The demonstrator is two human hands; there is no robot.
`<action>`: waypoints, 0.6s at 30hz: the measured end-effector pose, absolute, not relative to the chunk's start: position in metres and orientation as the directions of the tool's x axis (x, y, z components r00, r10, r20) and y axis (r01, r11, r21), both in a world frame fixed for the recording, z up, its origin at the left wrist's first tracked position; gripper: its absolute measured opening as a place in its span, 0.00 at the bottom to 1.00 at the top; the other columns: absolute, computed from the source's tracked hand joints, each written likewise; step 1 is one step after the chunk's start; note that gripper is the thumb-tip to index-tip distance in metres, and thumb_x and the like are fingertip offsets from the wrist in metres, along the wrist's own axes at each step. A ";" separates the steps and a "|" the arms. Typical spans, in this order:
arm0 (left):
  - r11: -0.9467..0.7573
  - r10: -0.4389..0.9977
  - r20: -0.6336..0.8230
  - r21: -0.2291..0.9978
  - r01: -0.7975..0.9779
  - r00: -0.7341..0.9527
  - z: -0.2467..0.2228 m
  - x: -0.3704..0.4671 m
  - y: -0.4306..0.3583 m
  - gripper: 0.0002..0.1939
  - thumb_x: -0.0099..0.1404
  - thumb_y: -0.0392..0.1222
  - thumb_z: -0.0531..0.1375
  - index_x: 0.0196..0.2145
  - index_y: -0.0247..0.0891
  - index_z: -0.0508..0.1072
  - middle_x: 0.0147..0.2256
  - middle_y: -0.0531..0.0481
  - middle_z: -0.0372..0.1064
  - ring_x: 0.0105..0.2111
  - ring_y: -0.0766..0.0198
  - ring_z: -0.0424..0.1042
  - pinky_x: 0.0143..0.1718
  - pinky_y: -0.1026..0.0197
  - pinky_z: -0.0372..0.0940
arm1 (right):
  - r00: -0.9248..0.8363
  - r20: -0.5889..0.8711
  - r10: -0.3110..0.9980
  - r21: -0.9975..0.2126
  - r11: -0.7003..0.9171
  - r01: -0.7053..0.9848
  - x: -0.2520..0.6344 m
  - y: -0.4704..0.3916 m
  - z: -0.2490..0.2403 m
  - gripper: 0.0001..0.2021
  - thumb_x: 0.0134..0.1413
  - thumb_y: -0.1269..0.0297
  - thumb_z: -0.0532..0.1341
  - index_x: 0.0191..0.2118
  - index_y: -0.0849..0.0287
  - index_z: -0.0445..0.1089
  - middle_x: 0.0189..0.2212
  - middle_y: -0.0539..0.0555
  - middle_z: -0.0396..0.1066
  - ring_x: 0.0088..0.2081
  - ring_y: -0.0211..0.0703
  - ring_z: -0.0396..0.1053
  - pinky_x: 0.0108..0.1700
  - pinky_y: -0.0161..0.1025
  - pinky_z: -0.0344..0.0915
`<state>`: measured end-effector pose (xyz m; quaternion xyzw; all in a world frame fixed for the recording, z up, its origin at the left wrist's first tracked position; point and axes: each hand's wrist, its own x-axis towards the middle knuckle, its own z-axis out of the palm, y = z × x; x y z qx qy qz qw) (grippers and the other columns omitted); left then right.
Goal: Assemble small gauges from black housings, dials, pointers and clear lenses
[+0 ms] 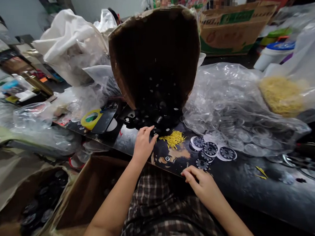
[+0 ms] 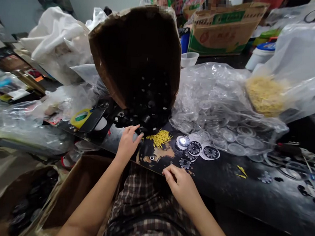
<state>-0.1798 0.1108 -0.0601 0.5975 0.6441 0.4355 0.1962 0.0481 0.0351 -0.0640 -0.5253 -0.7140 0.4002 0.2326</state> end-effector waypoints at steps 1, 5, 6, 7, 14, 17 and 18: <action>-0.111 0.941 0.282 0.778 0.618 -0.186 -0.063 -0.176 0.120 0.17 0.58 0.37 0.62 0.46 0.40 0.72 0.47 0.43 0.66 0.50 0.54 0.64 0.58 0.51 0.54 | -0.345 -0.083 0.935 -0.816 0.135 0.562 0.051 0.034 -0.066 0.16 0.62 0.55 0.49 0.31 0.56 0.69 0.27 0.51 0.72 0.33 0.44 0.69 0.38 0.39 0.59; -0.109 0.932 0.309 0.737 0.668 -0.188 -0.076 -0.178 0.125 0.12 0.59 0.32 0.59 0.42 0.40 0.71 0.44 0.44 0.63 0.49 0.54 0.63 0.54 0.49 0.57 | -0.368 -0.077 0.927 -0.827 0.146 0.542 0.056 0.032 -0.071 0.15 0.62 0.56 0.50 0.32 0.55 0.69 0.28 0.51 0.73 0.34 0.44 0.69 0.38 0.40 0.60; -0.095 0.930 0.306 0.734 0.672 -0.203 -0.077 -0.181 0.122 0.11 0.59 0.33 0.59 0.41 0.40 0.70 0.43 0.45 0.63 0.46 0.55 0.65 0.52 0.50 0.59 | -0.370 -0.082 0.925 -0.828 0.143 0.542 0.056 0.033 -0.070 0.15 0.62 0.56 0.50 0.32 0.55 0.69 0.28 0.51 0.73 0.34 0.44 0.68 0.39 0.40 0.60; -0.079 0.929 0.299 0.735 0.673 -0.217 -0.077 -0.183 0.118 0.10 0.60 0.35 0.58 0.41 0.40 0.69 0.42 0.45 0.64 0.43 0.57 0.66 0.49 0.51 0.61 | -0.376 -0.088 0.922 -0.833 0.139 0.536 0.054 0.036 -0.069 0.14 0.62 0.57 0.50 0.31 0.55 0.69 0.28 0.50 0.72 0.33 0.44 0.68 0.38 0.40 0.60; -0.185 0.977 0.211 0.776 0.603 0.029 -0.046 -0.151 0.067 0.11 0.59 0.38 0.60 0.41 0.43 0.73 0.39 0.50 0.71 0.39 0.61 0.69 0.46 0.57 0.62 | -0.291 0.017 0.956 -0.900 0.141 0.412 0.044 0.063 -0.041 0.16 0.55 0.57 0.59 0.48 0.55 0.69 0.34 0.52 0.70 0.29 0.40 0.65 0.35 0.38 0.62; -0.129 0.991 0.103 0.890 0.436 0.083 -0.042 -0.128 0.047 0.14 0.59 0.37 0.61 0.43 0.46 0.74 0.41 0.51 0.74 0.40 0.60 0.71 0.47 0.57 0.62 | -0.311 -0.031 0.950 -0.938 0.080 0.337 0.048 0.065 -0.034 0.12 0.52 0.58 0.62 0.41 0.57 0.73 0.30 0.51 0.70 0.30 0.39 0.65 0.35 0.38 0.62; -0.044 0.998 0.029 0.941 0.334 0.052 -0.044 -0.123 0.043 0.14 0.59 0.39 0.62 0.45 0.46 0.74 0.42 0.51 0.74 0.42 0.60 0.71 0.48 0.57 0.63 | -0.302 -0.078 0.950 -0.963 0.007 0.271 0.049 0.063 -0.034 0.11 0.52 0.58 0.62 0.39 0.58 0.73 0.30 0.51 0.70 0.30 0.40 0.66 0.35 0.37 0.63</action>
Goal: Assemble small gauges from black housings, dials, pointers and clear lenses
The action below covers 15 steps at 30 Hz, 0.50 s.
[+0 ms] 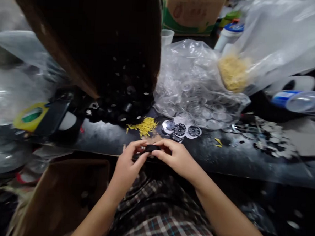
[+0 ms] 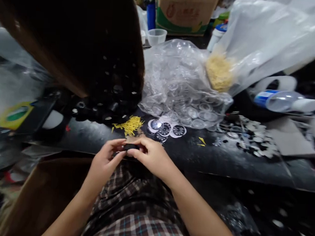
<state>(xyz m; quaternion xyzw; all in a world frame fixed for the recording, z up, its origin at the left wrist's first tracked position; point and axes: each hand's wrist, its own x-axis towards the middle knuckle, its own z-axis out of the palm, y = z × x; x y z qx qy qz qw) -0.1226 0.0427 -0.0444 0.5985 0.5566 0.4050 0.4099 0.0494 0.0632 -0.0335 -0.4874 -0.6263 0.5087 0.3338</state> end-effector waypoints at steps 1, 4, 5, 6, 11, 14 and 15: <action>0.055 0.998 -0.061 0.977 0.208 0.025 -0.048 -0.118 0.039 0.15 0.59 0.41 0.62 0.46 0.46 0.73 0.44 0.51 0.73 0.44 0.60 0.71 0.49 0.58 0.63 | -0.287 -0.125 0.950 -0.979 -0.070 0.193 0.051 0.061 -0.034 0.12 0.52 0.57 0.62 0.38 0.59 0.72 0.30 0.51 0.71 0.31 0.40 0.67 0.36 0.37 0.63; 0.302 0.953 -0.303 0.935 -0.184 0.022 -0.060 -0.107 0.034 0.16 0.57 0.46 0.64 0.44 0.45 0.74 0.45 0.51 0.73 0.47 0.59 0.71 0.48 0.59 0.65 | -0.288 -0.213 0.933 -0.977 -0.203 0.066 0.059 0.057 -0.038 0.13 0.52 0.56 0.61 0.38 0.60 0.71 0.31 0.52 0.73 0.32 0.40 0.69 0.36 0.38 0.65; 0.349 0.934 -0.355 0.893 -0.284 0.031 -0.063 -0.106 0.034 0.16 0.57 0.47 0.65 0.44 0.44 0.74 0.44 0.51 0.74 0.46 0.59 0.72 0.47 0.59 0.66 | -0.290 -0.212 0.933 -0.976 -0.189 0.105 0.063 0.058 -0.039 0.13 0.53 0.55 0.60 0.38 0.60 0.71 0.31 0.52 0.73 0.32 0.41 0.70 0.36 0.38 0.65; 0.382 0.917 -0.396 0.849 -0.364 0.039 -0.064 -0.105 0.034 0.17 0.56 0.47 0.65 0.43 0.43 0.74 0.44 0.50 0.74 0.44 0.59 0.73 0.45 0.59 0.67 | -0.259 -0.191 0.947 -0.971 -0.142 0.195 0.070 0.061 -0.041 0.13 0.55 0.56 0.59 0.39 0.59 0.72 0.31 0.53 0.73 0.33 0.42 0.70 0.37 0.39 0.65; 0.442 0.876 -0.476 0.733 -0.516 0.074 -0.059 -0.101 0.034 0.16 0.54 0.41 0.67 0.42 0.42 0.73 0.40 0.50 0.74 0.40 0.58 0.75 0.41 0.57 0.70 | 0.122 0.086 0.989 -0.557 -0.053 0.829 0.109 0.092 -0.055 0.15 0.51 0.62 0.63 0.46 0.59 0.72 0.44 0.62 0.68 0.48 0.58 0.66 0.50 0.55 0.58; 0.451 0.859 -0.508 0.695 -0.560 0.061 -0.057 -0.095 0.032 0.15 0.53 0.38 0.68 0.39 0.41 0.73 0.38 0.52 0.74 0.37 0.63 0.75 0.39 0.60 0.71 | 0.140 0.086 0.986 -0.540 -0.072 0.839 0.120 0.103 -0.065 0.16 0.48 0.63 0.64 0.45 0.59 0.71 0.45 0.63 0.67 0.50 0.62 0.64 0.51 0.58 0.56; 0.456 0.853 -0.518 0.681 -0.573 0.063 -0.057 -0.093 0.032 0.15 0.53 0.38 0.68 0.39 0.41 0.73 0.38 0.51 0.75 0.36 0.64 0.74 0.38 0.62 0.70 | 0.144 0.093 0.985 -0.555 -0.069 0.829 0.121 0.104 -0.068 0.16 0.48 0.64 0.63 0.45 0.59 0.71 0.45 0.62 0.67 0.49 0.61 0.65 0.50 0.57 0.57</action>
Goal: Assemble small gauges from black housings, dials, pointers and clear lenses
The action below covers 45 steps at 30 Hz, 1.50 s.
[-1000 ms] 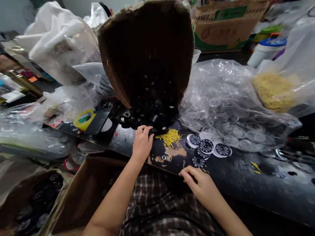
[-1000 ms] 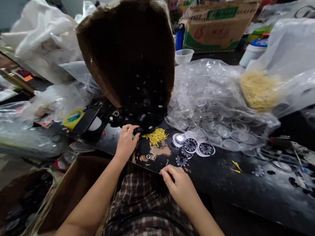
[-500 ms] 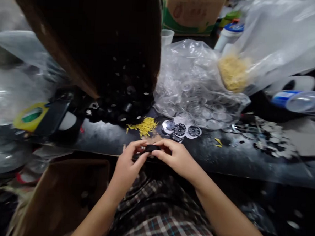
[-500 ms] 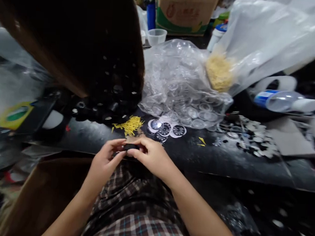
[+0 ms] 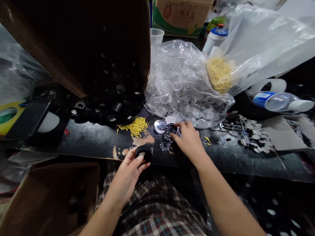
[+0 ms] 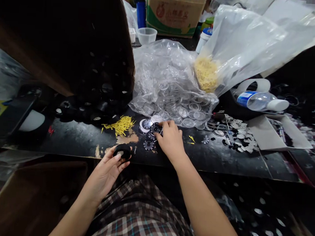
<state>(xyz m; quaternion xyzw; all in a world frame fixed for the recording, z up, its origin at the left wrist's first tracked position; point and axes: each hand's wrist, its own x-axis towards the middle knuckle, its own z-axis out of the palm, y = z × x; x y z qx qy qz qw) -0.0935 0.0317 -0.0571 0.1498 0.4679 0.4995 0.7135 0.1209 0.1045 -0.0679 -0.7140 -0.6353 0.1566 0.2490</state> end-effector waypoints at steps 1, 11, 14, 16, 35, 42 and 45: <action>0.461 0.849 -0.524 0.670 -0.582 0.068 -0.057 -0.092 0.031 0.15 0.53 0.38 0.67 0.40 0.40 0.73 0.39 0.50 0.75 0.35 0.65 0.74 0.37 0.63 0.70 | 0.152 0.100 0.983 -0.574 -0.068 0.816 0.121 0.105 -0.070 0.15 0.49 0.64 0.62 0.44 0.59 0.70 0.45 0.62 0.67 0.48 0.59 0.66 0.49 0.55 0.59; 0.421 0.869 -0.492 0.668 -0.614 0.060 -0.059 -0.095 0.033 0.17 0.63 0.50 0.59 0.45 0.36 0.72 0.42 0.42 0.77 0.35 0.65 0.74 0.36 0.64 0.68 | 0.223 0.214 0.951 -0.768 0.022 0.640 0.133 0.095 -0.066 0.13 0.56 0.58 0.56 0.37 0.59 0.74 0.38 0.56 0.75 0.39 0.46 0.71 0.41 0.41 0.65; 0.366 0.907 -0.416 0.704 -0.608 0.065 -0.055 -0.091 0.034 0.19 0.63 0.53 0.58 0.44 0.37 0.74 0.44 0.43 0.76 0.43 0.60 0.74 0.44 0.60 0.67 | 0.160 0.250 0.955 -0.752 0.087 0.653 0.121 0.086 -0.053 0.10 0.55 0.59 0.56 0.37 0.58 0.72 0.43 0.58 0.72 0.41 0.47 0.70 0.42 0.42 0.64; 0.294 0.948 -0.309 0.755 -0.585 0.077 -0.051 -0.086 0.038 0.19 0.63 0.54 0.58 0.43 0.38 0.75 0.45 0.45 0.76 0.49 0.58 0.71 0.53 0.57 0.62 | 0.027 0.131 0.991 -0.744 0.080 0.663 0.106 0.079 -0.042 0.08 0.55 0.62 0.56 0.38 0.57 0.69 0.37 0.56 0.73 0.36 0.46 0.69 0.39 0.42 0.63; 0.369 0.914 -0.394 0.715 -0.594 0.093 -0.030 -0.085 0.031 0.15 0.64 0.45 0.59 0.46 0.36 0.74 0.47 0.45 0.74 0.43 0.59 0.74 0.50 0.54 0.66 | 0.018 -0.049 0.999 -0.989 -0.051 0.137 0.082 0.054 -0.024 0.07 0.54 0.61 0.62 0.37 0.56 0.71 0.28 0.48 0.70 0.25 0.34 0.65 0.29 0.33 0.65; 0.395 0.899 -0.424 0.687 -0.610 0.105 -0.029 -0.080 0.027 0.13 0.63 0.44 0.61 0.44 0.39 0.76 0.44 0.47 0.76 0.42 0.59 0.75 0.50 0.54 0.66 | -0.005 -0.074 0.997 -0.997 -0.074 0.014 0.085 0.049 -0.024 0.13 0.54 0.62 0.62 0.46 0.55 0.70 0.30 0.49 0.70 0.30 0.37 0.69 0.34 0.37 0.69; 0.387 0.902 -0.421 0.695 -0.607 0.093 -0.029 -0.077 0.026 0.13 0.62 0.44 0.61 0.44 0.39 0.76 0.45 0.47 0.76 0.42 0.59 0.75 0.50 0.54 0.66 | 0.029 -0.037 0.999 -0.994 -0.040 0.104 0.085 0.047 -0.020 0.11 0.55 0.62 0.62 0.44 0.54 0.72 0.35 0.51 0.72 0.36 0.40 0.70 0.39 0.38 0.68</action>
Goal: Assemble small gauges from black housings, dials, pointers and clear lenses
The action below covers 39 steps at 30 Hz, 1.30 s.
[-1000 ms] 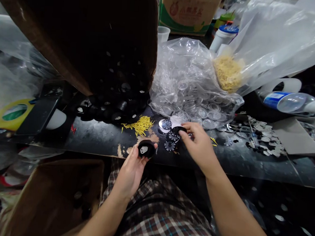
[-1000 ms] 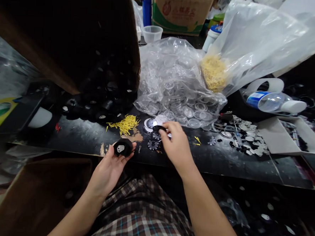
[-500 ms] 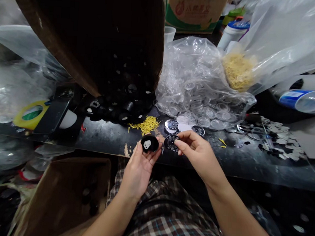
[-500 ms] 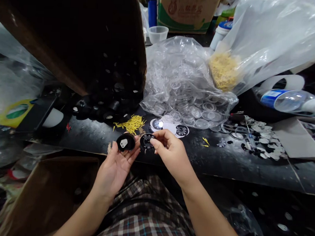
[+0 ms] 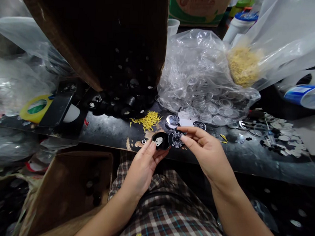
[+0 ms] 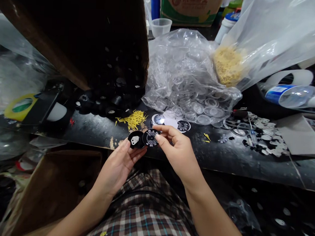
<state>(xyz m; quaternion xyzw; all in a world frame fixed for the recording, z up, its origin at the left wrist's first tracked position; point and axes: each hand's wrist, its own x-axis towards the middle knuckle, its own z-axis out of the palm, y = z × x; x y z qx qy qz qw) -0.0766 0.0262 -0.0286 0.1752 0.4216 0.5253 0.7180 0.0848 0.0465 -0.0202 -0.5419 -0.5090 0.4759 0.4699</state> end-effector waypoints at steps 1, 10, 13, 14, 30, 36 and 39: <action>0.387 0.901 -0.425 0.698 -0.603 0.086 -0.029 -0.075 0.025 0.13 0.62 0.45 0.62 0.44 0.39 0.76 0.45 0.47 0.76 0.43 0.59 0.75 0.50 0.53 0.66 | 0.055 -0.013 0.998 -0.989 -0.021 0.147 0.083 0.045 -0.018 0.09 0.55 0.62 0.62 0.42 0.54 0.72 0.35 0.51 0.73 0.37 0.40 0.70 0.41 0.39 0.67; 0.331 0.944 -0.294 0.842 -0.427 0.151 -0.040 -0.073 0.015 0.16 0.63 0.45 0.61 0.49 0.49 0.73 0.54 0.54 0.69 0.57 0.56 0.64 0.59 0.55 0.57 | -0.043 0.176 0.983 -0.863 0.175 0.473 0.061 0.038 -0.003 0.02 0.56 0.68 0.60 0.34 0.55 0.69 0.31 0.49 0.69 0.32 0.38 0.66 0.35 0.35 0.64; 0.328 0.944 -0.275 0.857 -0.398 0.184 -0.042 -0.075 0.015 0.18 0.63 0.44 0.60 0.51 0.47 0.72 0.55 0.53 0.68 0.58 0.56 0.63 0.60 0.55 0.56 | -0.052 0.146 0.988 -0.846 0.152 0.511 0.064 0.039 -0.006 0.01 0.56 0.67 0.59 0.34 0.56 0.67 0.30 0.50 0.69 0.31 0.39 0.66 0.34 0.36 0.63; 0.332 0.942 -0.279 0.852 -0.404 0.187 -0.042 -0.075 0.015 0.18 0.62 0.44 0.61 0.51 0.46 0.72 0.54 0.52 0.69 0.57 0.56 0.63 0.60 0.55 0.56 | -0.042 0.124 0.991 -0.846 0.128 0.518 0.065 0.039 -0.007 0.02 0.55 0.66 0.60 0.33 0.56 0.66 0.30 0.50 0.68 0.30 0.39 0.65 0.33 0.36 0.62; 0.203 0.979 -0.203 0.979 0.005 0.031 -0.046 -0.086 0.025 0.14 0.61 0.38 0.58 0.46 0.42 0.74 0.41 0.51 0.76 0.42 0.57 0.73 0.44 0.60 0.64 | -0.199 0.239 0.950 -0.724 0.311 0.616 0.061 0.033 -0.020 0.05 0.59 0.68 0.56 0.38 0.57 0.69 0.35 0.53 0.70 0.39 0.44 0.67 0.43 0.42 0.60; 0.122 0.991 -0.127 0.983 0.134 0.029 -0.044 -0.088 0.019 0.18 0.62 0.40 0.58 0.50 0.46 0.72 0.47 0.51 0.74 0.44 0.55 0.73 0.48 0.58 0.62 | -0.262 0.261 0.929 -0.575 0.368 0.731 0.053 0.031 -0.020 0.03 0.58 0.69 0.57 0.35 0.58 0.68 0.30 0.51 0.68 0.34 0.43 0.65 0.39 0.42 0.55; 0.101 0.992 -0.120 0.956 0.276 0.050 -0.043 -0.088 0.017 0.20 0.63 0.41 0.58 0.53 0.45 0.70 0.51 0.50 0.72 0.46 0.54 0.72 0.50 0.57 0.61 | -0.296 0.279 0.914 -0.486 0.400 0.777 0.052 0.033 -0.024 0.04 0.58 0.67 0.58 0.33 0.59 0.68 0.29 0.52 0.68 0.34 0.44 0.64 0.39 0.42 0.54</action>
